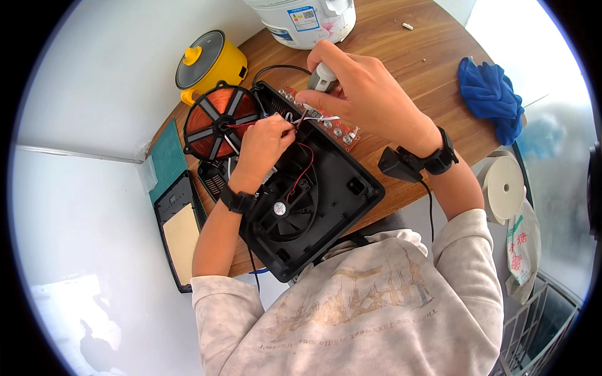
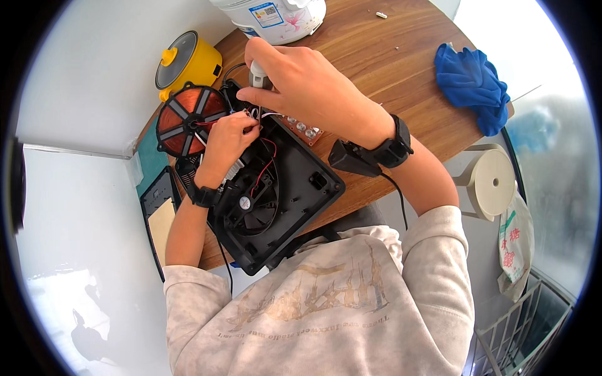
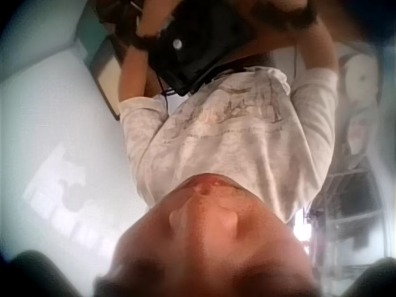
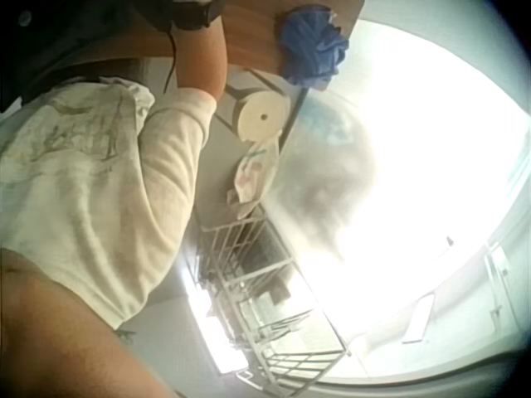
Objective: The person uses a screwdriver to adjust and tighten connections on a circuit board inside a disassembled fan housing. They repeatedly probe and secure wires and components on the board while holding the fan assembly steady.
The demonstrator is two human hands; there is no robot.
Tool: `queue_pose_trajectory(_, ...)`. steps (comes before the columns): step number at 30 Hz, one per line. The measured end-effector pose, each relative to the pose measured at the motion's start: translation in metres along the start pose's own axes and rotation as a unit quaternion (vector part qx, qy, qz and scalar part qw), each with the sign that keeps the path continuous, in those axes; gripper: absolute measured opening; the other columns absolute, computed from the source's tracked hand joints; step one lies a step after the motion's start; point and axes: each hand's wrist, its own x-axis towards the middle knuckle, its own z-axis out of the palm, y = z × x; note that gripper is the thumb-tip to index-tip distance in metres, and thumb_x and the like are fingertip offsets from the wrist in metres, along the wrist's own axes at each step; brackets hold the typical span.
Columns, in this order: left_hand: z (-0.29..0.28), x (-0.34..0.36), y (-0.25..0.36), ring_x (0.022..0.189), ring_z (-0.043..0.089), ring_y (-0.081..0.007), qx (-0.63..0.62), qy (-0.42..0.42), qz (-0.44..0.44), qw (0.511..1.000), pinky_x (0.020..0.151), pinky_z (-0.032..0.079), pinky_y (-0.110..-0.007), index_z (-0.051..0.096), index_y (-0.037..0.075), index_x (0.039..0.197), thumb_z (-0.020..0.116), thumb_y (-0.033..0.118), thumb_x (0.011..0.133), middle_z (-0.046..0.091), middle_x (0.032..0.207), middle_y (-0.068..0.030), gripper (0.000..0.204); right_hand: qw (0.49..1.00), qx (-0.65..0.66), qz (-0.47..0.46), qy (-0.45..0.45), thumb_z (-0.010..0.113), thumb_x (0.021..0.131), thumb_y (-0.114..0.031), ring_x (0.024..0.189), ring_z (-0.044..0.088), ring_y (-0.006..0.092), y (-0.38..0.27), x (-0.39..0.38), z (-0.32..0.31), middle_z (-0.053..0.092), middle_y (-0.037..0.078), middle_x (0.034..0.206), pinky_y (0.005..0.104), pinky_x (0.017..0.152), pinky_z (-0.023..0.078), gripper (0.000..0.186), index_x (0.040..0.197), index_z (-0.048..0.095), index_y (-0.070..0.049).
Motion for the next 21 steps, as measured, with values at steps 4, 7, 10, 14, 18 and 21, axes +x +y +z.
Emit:
queue_pose_trajectory(4, 0.0037, -0.0003, -0.0008, 0.078, 0.067, -0.0354, 0.02, 0.004, 0.009, 1.0, 0.068, 0.053, -0.042, 0.073, 0.001, 0.092, 0.072, 0.014, 0.085, 0.066, 0.086, -0.0154, 0.014, 1.0, 0.004, 0.015, -0.012, 0.082, 0.088, -0.033, 0.065, 0.07, 0.0232, -0.0003, -0.0005, -0.0017, 0.065, 0.012, 0.075, 0.0321, 0.059, 0.054, 0.042, 0.107, 0.054, -0.008)
queue_pose_trajectory(7, 0.0062, -0.0007, -0.0018, 0.07, 0.069, -0.0311, -0.012, 0.003, -0.01, 1.0, 0.066, 0.054, -0.039, 0.071, -0.001, 0.091, 0.072, 0.012, 0.087, 0.066, 0.085, -0.0146, 0.014, 1.0, 0.007, 0.015, -0.005, 0.082, 0.087, -0.032, 0.065, 0.069, 0.0223, 0.0013, -0.0011, -0.0015, 0.065, 0.011, 0.074, 0.0315, 0.059, 0.053, 0.042, 0.106, 0.055, -0.007)
queue_pose_trajectory(10, 0.0018, -0.0007, 0.0023, 0.063, 0.069, -0.0264, -0.098, -0.023, -0.078, 0.992, 0.064, 0.054, -0.037, 0.069, -0.003, 0.089, 0.072, 0.011, 0.088, 0.065, 0.083, -0.0136, 0.014, 1.0, 0.004, -0.004, -0.01, 0.079, 0.089, -0.027, 0.069, 0.067, 0.0384, 0.001, 0.0011, -0.0033, 0.065, 0.017, 0.074, 0.0435, 0.062, 0.052, 0.041, 0.107, 0.05, -0.004)
queue_pose_trajectory(14, 0.0062, -0.0004, -0.0021, 0.067, 0.069, -0.0297, -0.057, -0.006, -0.046, 0.997, 0.066, 0.054, -0.038, 0.069, -0.002, 0.089, 0.072, 0.011, 0.087, 0.065, 0.084, -0.0144, 0.013, 1.0, 0.008, -0.002, -0.01, 0.079, 0.089, -0.027, 0.069, 0.067, 0.0382, 0.0015, 0.0013, -0.0037, 0.066, 0.017, 0.074, 0.0432, 0.061, 0.052, 0.041, 0.107, 0.05, -0.004)
queue_pose_trajectory(18, 0.006, -0.0016, -0.0025, 0.076, 0.067, -0.036, -0.013, 0.007, -0.019, 1.0, 0.069, 0.054, -0.042, 0.07, 0.001, 0.09, 0.073, 0.012, 0.085, 0.065, 0.084, -0.0158, 0.012, 1.0, 0.016, 0.005, -0.013, 0.079, 0.089, -0.027, 0.068, 0.067, 0.038, 0.001, 0.0009, -0.0041, 0.066, 0.017, 0.073, 0.0425, 0.061, 0.051, 0.041, 0.107, 0.05, -0.004)
queue_pose_trajectory(21, 0.0035, -0.0013, 0.0013, 0.079, 0.066, -0.0379, -0.01, 0.001, -0.022, 1.0, 0.071, 0.053, -0.043, 0.071, 0.002, 0.09, 0.073, 0.012, 0.084, 0.066, 0.085, -0.0161, 0.012, 1.0, 0.009, 0.008, -0.003, 0.081, 0.088, -0.029, 0.065, 0.067, 0.0273, 0.0029, -0.0007, -0.0028, 0.064, 0.013, 0.072, 0.0353, 0.059, 0.052, 0.041, 0.106, 0.052, -0.006)
